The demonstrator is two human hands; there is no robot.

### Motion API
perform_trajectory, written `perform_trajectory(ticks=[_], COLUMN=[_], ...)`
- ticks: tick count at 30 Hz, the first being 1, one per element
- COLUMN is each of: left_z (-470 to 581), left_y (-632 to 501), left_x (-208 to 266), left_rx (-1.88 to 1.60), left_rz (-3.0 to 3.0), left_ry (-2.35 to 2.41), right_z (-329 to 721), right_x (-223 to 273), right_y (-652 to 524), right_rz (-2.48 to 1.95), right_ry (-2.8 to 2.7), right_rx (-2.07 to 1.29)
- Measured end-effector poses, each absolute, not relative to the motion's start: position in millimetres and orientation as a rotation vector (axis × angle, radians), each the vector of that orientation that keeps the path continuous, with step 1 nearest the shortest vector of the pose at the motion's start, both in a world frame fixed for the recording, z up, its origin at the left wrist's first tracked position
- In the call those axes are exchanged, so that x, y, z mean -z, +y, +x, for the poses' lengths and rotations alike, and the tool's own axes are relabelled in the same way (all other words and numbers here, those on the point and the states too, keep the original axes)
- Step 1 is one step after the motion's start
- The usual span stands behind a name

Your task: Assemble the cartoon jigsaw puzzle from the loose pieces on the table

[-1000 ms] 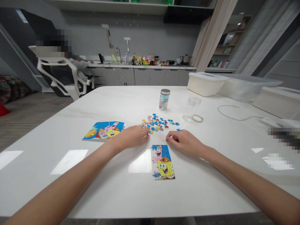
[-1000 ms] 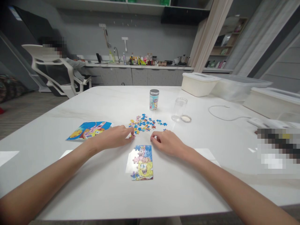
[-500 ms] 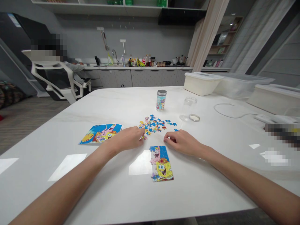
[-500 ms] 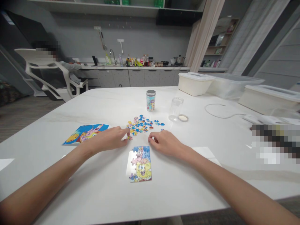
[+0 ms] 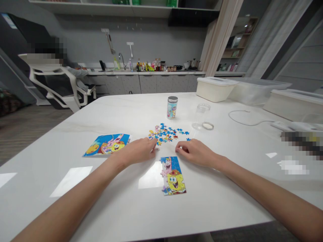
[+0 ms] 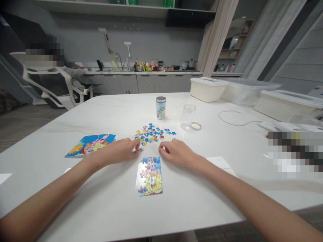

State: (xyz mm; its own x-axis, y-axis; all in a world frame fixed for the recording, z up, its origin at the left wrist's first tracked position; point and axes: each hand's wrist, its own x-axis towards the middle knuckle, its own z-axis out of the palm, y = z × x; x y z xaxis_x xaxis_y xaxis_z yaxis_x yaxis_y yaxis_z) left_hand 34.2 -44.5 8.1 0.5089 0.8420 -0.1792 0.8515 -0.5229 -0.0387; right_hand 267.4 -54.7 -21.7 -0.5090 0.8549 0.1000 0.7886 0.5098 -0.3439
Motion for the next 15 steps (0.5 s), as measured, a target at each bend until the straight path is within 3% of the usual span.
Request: perform_trajectory(ticks=[15], left_z=[33.3], left_y=[-42.7], left_x=[-5.2], left_rx=[0.244], left_rz=[2.702], left_ry=[1.489], right_z=[267.2], right_x=[21.6], right_y=[-54.5], right_rz=[-1.401], right_ry=[-2.501], right_rx=[-0.367])
